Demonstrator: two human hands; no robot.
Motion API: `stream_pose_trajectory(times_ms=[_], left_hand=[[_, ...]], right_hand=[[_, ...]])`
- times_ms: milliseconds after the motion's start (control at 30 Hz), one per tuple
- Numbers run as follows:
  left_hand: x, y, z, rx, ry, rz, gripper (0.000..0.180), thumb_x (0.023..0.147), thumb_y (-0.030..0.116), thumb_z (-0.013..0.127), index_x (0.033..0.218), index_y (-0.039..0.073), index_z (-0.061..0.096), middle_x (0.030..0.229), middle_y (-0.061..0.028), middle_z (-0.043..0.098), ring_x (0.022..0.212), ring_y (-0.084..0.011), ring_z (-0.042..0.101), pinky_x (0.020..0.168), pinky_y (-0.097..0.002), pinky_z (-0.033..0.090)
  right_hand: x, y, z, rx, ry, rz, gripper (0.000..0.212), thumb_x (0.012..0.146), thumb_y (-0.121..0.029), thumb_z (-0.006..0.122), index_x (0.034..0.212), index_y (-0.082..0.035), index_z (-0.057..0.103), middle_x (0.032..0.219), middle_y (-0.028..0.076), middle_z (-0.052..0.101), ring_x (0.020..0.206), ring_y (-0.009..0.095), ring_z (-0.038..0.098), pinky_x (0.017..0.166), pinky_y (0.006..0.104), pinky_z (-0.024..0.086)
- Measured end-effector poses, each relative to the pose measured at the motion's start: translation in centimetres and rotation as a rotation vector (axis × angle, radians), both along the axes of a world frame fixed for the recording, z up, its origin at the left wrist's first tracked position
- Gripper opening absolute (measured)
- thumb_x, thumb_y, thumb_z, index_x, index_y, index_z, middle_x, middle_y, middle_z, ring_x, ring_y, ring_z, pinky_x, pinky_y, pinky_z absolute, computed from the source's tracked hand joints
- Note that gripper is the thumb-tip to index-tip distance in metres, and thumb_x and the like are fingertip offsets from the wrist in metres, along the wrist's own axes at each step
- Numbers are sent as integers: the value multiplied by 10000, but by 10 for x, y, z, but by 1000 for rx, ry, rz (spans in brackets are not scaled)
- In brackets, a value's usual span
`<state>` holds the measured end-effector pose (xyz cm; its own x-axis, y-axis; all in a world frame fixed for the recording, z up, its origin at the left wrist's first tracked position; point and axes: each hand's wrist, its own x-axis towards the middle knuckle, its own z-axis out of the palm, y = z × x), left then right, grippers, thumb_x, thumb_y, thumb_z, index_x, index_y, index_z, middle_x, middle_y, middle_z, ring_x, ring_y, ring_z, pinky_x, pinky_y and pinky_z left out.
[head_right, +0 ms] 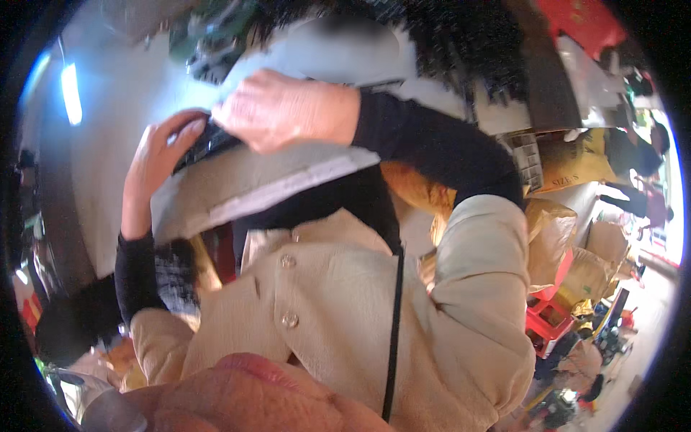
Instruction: The person connects plastic strips together by hand, then gathers the assembled strips and organizes them into a bundle.
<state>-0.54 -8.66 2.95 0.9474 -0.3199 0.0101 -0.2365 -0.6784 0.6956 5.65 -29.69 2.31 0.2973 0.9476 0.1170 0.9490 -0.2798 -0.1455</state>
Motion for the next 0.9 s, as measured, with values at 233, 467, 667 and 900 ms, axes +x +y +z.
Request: stream_pose_trajectory(times_ms=[233, 467, 667, 900], left_hand=[[-6, 43, 6, -314, 2, 303, 297, 922, 226, 511, 998, -32, 637, 886, -86, 666, 857, -155, 619, 771, -265, 475], [-28, 58, -40, -722, 172, 367, 247, 816, 5, 611, 1063, -15, 603, 978, -76, 634, 851, -141, 610, 697, -244, 506], [0, -71, 27, -525, -196, -81, 760, 721, 245, 763, 1313, -22, 367, 1262, -154, 466, 1154, -235, 469, 945, -381, 416], [41, -145, 52, -668, -346, -6, 658, 737, 291, 752, 1225, -10, 429, 1092, -100, 545, 1009, -176, 524, 892, -311, 412]], right_hand=[[-2, -18, 7, 55, -5, -10, 253, 648, -96, 606, 832, 30, 485, 663, 153, 572, 583, 328, 606, 515, 398, 491], [-5, -47, 26, 206, 29, -132, 409, 641, -174, 648, 967, 24, 501, 747, 167, 589, 653, 314, 614, 548, 388, 496], [0, -53, 53, 699, -1, -357, 466, 608, -152, 688, 1041, -54, 547, 750, 140, 622, 661, 329, 621, 580, 378, 501], [14, -60, 50, 1175, -48, -464, 584, 559, -199, 764, 1068, -12, 548, 799, 116, 632, 675, 212, 621, 661, 299, 498]])
